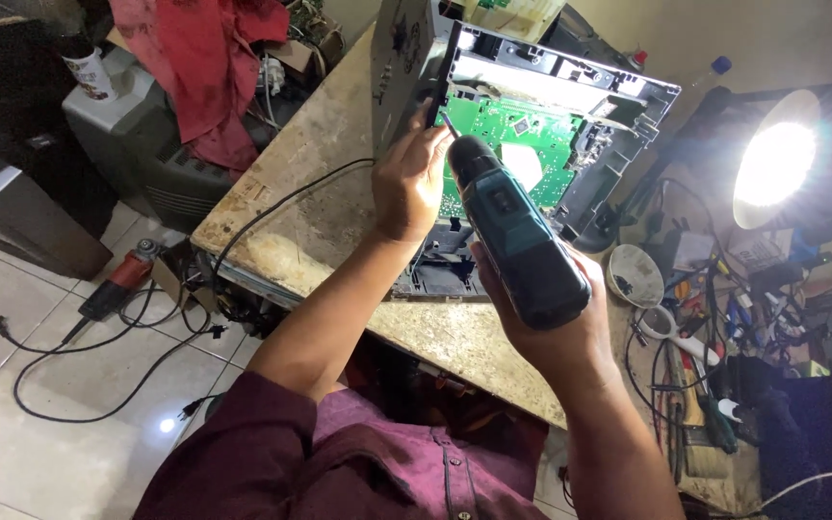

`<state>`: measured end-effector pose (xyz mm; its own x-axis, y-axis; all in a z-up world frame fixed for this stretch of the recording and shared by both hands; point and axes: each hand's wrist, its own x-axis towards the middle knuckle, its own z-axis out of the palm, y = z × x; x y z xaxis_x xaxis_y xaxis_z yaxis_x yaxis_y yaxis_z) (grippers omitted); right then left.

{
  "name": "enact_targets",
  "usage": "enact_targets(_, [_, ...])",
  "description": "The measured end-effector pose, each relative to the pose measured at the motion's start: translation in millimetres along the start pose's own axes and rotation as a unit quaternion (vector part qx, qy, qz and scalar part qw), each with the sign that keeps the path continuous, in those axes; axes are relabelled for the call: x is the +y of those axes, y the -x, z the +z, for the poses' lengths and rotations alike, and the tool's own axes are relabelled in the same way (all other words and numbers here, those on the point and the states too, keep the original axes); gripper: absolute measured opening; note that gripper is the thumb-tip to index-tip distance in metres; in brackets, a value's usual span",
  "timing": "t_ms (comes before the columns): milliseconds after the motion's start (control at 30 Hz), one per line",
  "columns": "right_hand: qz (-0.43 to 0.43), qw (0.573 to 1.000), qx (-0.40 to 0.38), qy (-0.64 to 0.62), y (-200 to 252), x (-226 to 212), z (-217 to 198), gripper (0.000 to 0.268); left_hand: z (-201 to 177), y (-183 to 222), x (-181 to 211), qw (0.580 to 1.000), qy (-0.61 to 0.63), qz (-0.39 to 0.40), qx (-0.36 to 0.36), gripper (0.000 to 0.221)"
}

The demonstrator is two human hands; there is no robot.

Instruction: Detaching the main circuit board and its plastic housing from an electronic device using a power drill and manual manipulation.

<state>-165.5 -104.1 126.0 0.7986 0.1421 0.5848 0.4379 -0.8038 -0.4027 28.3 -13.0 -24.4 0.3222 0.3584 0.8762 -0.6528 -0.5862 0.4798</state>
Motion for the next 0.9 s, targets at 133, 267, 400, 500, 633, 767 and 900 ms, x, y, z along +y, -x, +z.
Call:
enact_targets(133, [0.026, 1.000, -0.001, 0.013, 4.7, 3.7, 2.8, 0.026, -6.8, -9.7, 6.3, 1.000, -0.003, 0.026, -0.002, 0.007])
enact_targets(267, [0.041, 0.999, -0.005, 0.007, 7.0, 4.4, 3.0, 0.024, -14.6, -14.8, 12.7, 0.999, 0.014, 0.031, 0.014, 0.006])
enact_targets(400, [0.048, 0.999, 0.006, 0.018, 7.5, 3.8, -1.3, 0.025, -9.3, 1.7, 6.1, 0.999, 0.040, 0.010, 0.020, 0.009])
enact_targets(500, [-0.076, 0.993, 0.026, 0.087, 23.1, 18.5, -12.3, 0.015, -19.1, 6.0, 11.1, 0.996, 0.082, 0.000, 0.047, 0.008])
enact_targets(633, [0.261, 0.964, -0.048, -0.021, 74.0, 42.7, -26.4, 0.029, -54.1, 4.9, 51.9, 0.995, 0.084, -0.021, 0.045, 0.013])
enact_targets(767, [0.387, 0.868, 0.075, -0.303, 170.5, 98.9, -36.6, 0.023, -71.4, 40.5, 95.5, 0.791, 0.383, -0.449, -0.160, 0.025])
enact_targets(900, [0.205, 0.961, -0.047, 0.180, 256.0, 137.6, -57.1, 0.014, -38.4, 105.6, 108.2, 0.576, 0.480, -0.638, -0.176, 0.012])
